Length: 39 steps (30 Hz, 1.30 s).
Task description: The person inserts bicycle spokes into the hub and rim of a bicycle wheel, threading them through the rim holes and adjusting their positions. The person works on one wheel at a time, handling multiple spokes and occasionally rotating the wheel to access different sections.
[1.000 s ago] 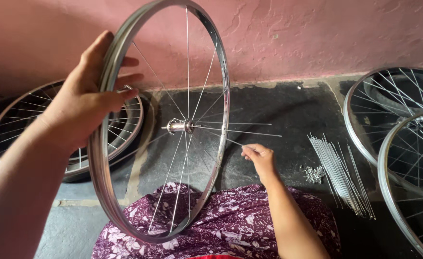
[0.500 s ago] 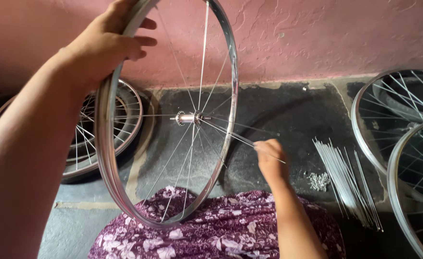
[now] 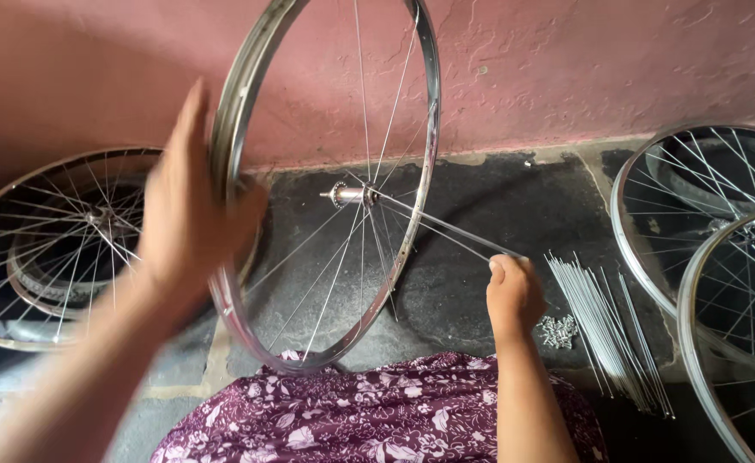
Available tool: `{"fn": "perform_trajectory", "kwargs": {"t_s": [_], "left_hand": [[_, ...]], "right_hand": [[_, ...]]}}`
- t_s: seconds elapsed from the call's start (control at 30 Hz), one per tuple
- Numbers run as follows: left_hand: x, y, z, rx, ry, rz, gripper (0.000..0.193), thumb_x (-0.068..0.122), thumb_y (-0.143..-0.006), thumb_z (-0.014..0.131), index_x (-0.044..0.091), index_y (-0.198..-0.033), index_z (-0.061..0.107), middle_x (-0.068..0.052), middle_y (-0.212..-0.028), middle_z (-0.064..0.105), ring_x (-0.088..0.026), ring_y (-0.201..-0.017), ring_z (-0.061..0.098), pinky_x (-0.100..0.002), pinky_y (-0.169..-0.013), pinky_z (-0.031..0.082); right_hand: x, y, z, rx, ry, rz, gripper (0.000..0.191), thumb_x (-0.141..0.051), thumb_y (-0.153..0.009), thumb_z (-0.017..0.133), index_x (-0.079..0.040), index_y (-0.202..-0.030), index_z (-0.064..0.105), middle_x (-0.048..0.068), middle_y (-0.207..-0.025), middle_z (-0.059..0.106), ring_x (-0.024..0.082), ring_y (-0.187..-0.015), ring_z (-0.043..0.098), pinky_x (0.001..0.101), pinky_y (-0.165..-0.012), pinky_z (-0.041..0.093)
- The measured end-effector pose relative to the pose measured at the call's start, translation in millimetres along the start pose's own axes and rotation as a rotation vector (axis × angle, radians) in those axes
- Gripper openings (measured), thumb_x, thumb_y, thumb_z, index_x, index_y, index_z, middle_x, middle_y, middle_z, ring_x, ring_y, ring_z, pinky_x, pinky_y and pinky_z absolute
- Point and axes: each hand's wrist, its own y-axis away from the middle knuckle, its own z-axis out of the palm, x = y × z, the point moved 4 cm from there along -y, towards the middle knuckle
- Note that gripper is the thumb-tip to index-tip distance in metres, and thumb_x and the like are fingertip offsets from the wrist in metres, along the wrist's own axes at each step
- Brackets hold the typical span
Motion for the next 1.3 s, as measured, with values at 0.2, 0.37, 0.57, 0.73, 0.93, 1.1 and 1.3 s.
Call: {"fn": "perform_trajectory", "kwargs": {"t_s": [0.2, 0.37, 0.57, 0.73, 0.93, 1.1, 1.3], "left_hand": [[15.8, 156.1, 61.7, 0.032, 0.212, -0.4, 0.073, 0.011, -0.083, 0.074, 0.004, -0.145, 0.038, -0.013, -0.105, 0.074, -0.02, -0.066, 0.072, -0.035, -0.056, 0.059], [-9.8, 179.3, 87.4, -0.046, 0.128, -0.562, 0.069, 0.022, -0.089, 0.072, 0.004, -0.146, 0.037, -0.014, -0.077, 0.069, -0.028, -0.06, 0.069, -0.042, -0.055, 0.054], [-19.5, 104.9, 39.0, 0.113, -0.106, -0.277, 0.068, 0.027, -0.089, 0.072, 0.007, -0.147, 0.041, -0.017, -0.078, 0.067, -0.036, -0.063, 0.068, -0.047, -0.057, 0.054], [-13.7, -5.4, -14.2, -0.007, -0.224, -0.19, 0.054, 0.033, -0.095, 0.065, 0.012, -0.143, 0.054, -0.02, -0.088, 0.07, -0.044, -0.079, 0.067, -0.055, -0.069, 0.052], [-6.3, -107.3, -16.4, -0.301, -0.176, -0.37, 0.034, 0.037, -0.085, 0.066, 0.016, -0.111, 0.073, -0.012, -0.072, 0.071, -0.028, -0.068, 0.071, -0.043, -0.069, 0.054], [-16.3, -133.3, 0.9, -0.372, -0.062, -0.397, 0.032, 0.033, -0.088, 0.066, 0.006, -0.103, 0.075, -0.012, -0.07, 0.066, -0.023, -0.062, 0.065, -0.041, -0.061, 0.052], [-26.0, -139.8, 9.0, -0.35, -0.053, -0.397, 0.033, 0.036, -0.086, 0.067, 0.011, -0.107, 0.074, -0.01, -0.073, 0.068, -0.023, -0.064, 0.067, -0.041, -0.062, 0.052]], "right_hand": [[-1.9, 3.7, 23.5, -0.295, -0.062, -0.068, 0.024, -0.02, -0.096, 0.056, -0.023, -0.111, 0.075, 0.005, -0.107, 0.075, 0.033, -0.101, 0.07, 0.0463, -0.085, 0.055], [1.0, 10.7, 33.5, -0.373, -0.073, -0.11, 0.034, -0.008, -0.092, 0.05, -0.02, -0.113, 0.073, 0.002, -0.105, 0.077, 0.03, -0.1, 0.071, 0.0438, -0.083, 0.056], [-4.2, 10.0, 34.8, -0.474, -0.118, -0.198, 0.032, -0.008, -0.088, 0.052, -0.018, -0.107, 0.075, 0.005, -0.1, 0.079, 0.027, -0.096, 0.074, 0.0396, -0.082, 0.057], [-9.2, 21.5, 33.4, -0.779, -0.248, -0.095, 0.024, -0.009, -0.089, 0.056, -0.008, -0.105, 0.075, 0.011, -0.092, 0.08, 0.022, -0.085, 0.076, 0.0355, -0.079, 0.058], [0.1, 16.4, 9.1, -0.838, -0.28, -0.085, 0.03, -0.008, -0.083, 0.059, -0.009, -0.107, 0.078, 0.01, -0.093, 0.083, 0.021, -0.084, 0.078, 0.0353, -0.079, 0.06], [2.4, 11.1, -47.4, -0.63, 0.039, -0.055, 0.028, -0.017, -0.089, 0.064, -0.015, -0.113, 0.077, 0.007, -0.111, 0.078, 0.027, -0.104, 0.072, 0.0398, -0.092, 0.055], [-45.7, 55.1, -118.1, -0.488, 0.24, -0.143, 0.032, -0.035, -0.099, 0.057, -0.021, -0.125, 0.069, 0.004, -0.117, 0.075, 0.025, -0.103, 0.072, 0.0397, -0.087, 0.058]]}}
